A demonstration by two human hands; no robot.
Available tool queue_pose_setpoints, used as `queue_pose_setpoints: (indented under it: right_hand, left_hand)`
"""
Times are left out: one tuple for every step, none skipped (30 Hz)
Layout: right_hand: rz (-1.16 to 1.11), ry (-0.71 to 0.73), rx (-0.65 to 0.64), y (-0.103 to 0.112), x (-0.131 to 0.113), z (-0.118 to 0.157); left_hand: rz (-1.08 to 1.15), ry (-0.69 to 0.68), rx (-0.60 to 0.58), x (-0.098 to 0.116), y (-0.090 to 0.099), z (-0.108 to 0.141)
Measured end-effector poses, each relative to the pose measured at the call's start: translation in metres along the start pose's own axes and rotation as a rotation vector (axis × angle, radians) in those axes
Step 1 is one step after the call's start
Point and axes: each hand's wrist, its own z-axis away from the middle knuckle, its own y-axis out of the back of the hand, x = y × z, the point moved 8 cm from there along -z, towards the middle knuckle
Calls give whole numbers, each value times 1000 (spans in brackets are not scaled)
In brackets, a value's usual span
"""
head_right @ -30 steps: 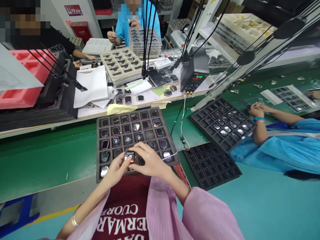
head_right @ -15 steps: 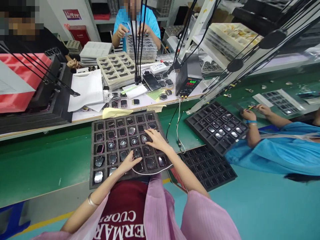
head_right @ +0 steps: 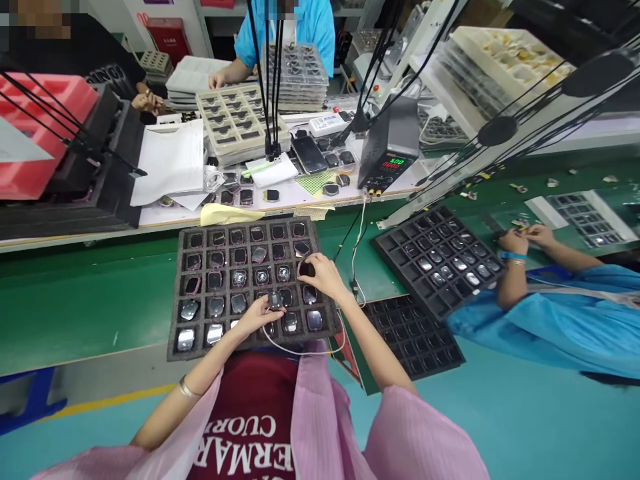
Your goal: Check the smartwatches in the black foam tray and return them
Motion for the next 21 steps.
queue_pose_setpoints:
  right_hand:
    - [-38, 32, -4, 0, -10, 7]
    - [-75, 66, -14, -2, -22, 14]
    - [-105, 100, -26, -6, -34, 20]
    - [-128, 129, -38, -11, -47, 26]
    - [-143, 147, -43, -16, -57, 31]
    - [-151, 157, -44, -22, -66, 34]
    - [-156, 162, -41, -27, -73, 36]
    - [-157, 164, -38, -31, -77, 36]
    - [-158, 168, -35, -35, -79, 36]
    - [-160, 174, -37, -38, -79, 36]
    - [-164, 184, -42, -41, -79, 35]
    - [-170, 196, -50, -43, -78, 35]
    - [-178, 209, -61, -45, -77, 35]
    - [-187, 221, -71, -47, -76, 35]
    - [-199, 234, -80, -48, -75, 35]
    - [-212, 245, -87, -50, -74, 35]
    - [-225, 255, -91, -51, -73, 35]
    - [-239, 260, -91, -52, -73, 35]
    - [-253, 262, -87, -53, -72, 35]
    - [-267, 259, -81, -54, -71, 34]
    - [-283, 252, -73, -55, -70, 34]
  left_hand:
    - [-6, -2, -7, 3, 0, 1]
    - [-14, -3, -14, 6, -1, 1]
    - [-23, 0, -20, 8, -1, 2]
    - [-33, 3, -23, 9, 0, 1]
    - [-42, 4, -24, 9, 1, 0]
    - [-52, 4, -23, 8, 2, -1]
    - [-60, 2, -19, 7, 3, -3]
    - [-66, -1, -14, 5, 4, -5]
    - [-71, -4, -10, 2, 5, -7]
    - [-73, -7, -6, -1, 6, -9]
    - [-74, -10, -1, -4, 7, -10]
    - [-72, -16, 4, -7, 8, -11]
    - [-69, -24, 10, -9, 9, -12]
    - [-66, -34, 16, -10, 9, -13]
    - [-63, -44, 21, -11, 10, -14]
    - [-61, -54, 26, -11, 10, -15]
    - [-59, -64, 31, -10, 10, -16]
    - [-58, -72, 36, -10, 11, -17]
    - [-57, -80, 41, -9, 11, -18]
    - [-57, -86, 46, -8, 12, -19]
    - [-56, -90, 51, -8, 12, -20]
